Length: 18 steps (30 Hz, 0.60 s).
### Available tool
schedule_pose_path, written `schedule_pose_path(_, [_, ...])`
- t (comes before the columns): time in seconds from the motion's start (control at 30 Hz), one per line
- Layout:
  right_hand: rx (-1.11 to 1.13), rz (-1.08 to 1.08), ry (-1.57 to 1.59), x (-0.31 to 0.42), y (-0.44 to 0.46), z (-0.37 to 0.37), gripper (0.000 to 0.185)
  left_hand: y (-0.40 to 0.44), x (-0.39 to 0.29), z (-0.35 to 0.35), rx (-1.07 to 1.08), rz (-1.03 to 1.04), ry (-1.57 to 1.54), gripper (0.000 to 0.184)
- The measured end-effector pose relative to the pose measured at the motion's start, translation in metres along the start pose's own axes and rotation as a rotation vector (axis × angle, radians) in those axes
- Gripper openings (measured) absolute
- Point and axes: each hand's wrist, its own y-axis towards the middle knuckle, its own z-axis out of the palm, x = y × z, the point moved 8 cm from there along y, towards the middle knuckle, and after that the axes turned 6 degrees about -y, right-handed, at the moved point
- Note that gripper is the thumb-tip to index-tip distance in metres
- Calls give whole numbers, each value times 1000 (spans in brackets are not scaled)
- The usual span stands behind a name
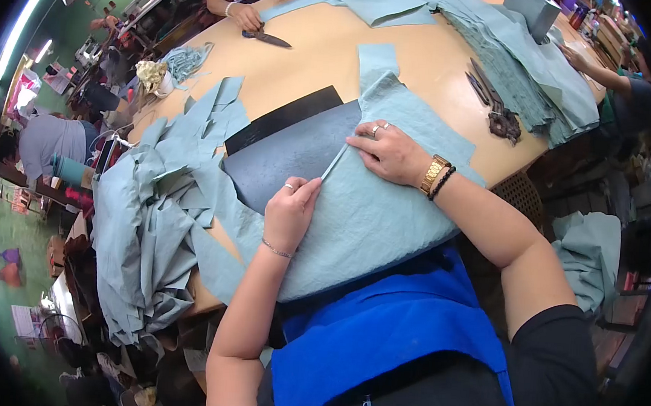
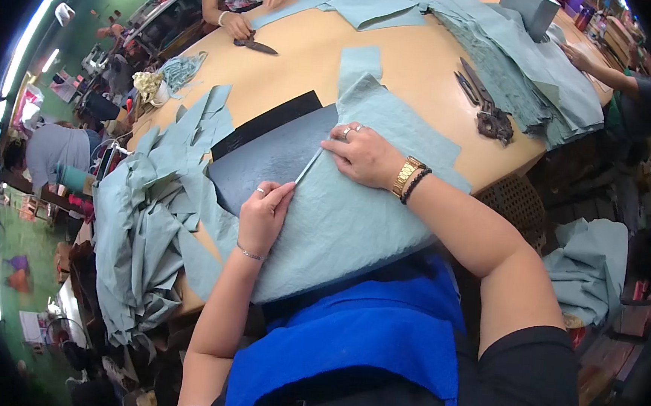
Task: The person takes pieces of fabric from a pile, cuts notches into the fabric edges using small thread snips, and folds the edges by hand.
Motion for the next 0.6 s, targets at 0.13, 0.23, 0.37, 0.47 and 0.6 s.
schedule_pose_path(0.13, [151, -21, -117, -3, -2, 21, 44, -3, -1, -3, -5, -6, 30, 11])
schedule_pose_path(0.23, [388, 15, -264, 22, -3, 15, 70, -4, -1, 1, 4, 4, 57, 12])
schedule_pose_path(0.37, [515, 110, -280, 28, -9, 15, 93, -5, -2, 1, 20, 4, 81, 12])
schedule_pose_path(0.47, [450, 234, -316, -2, -8, 8, 90, -6, -1, -1, 2, 12, 75, 12])
schedule_pose_path(0.6, [227, 153, -324, 7, 2, 4, 77, -5, 0, -1, 10, -4, 50, 12])
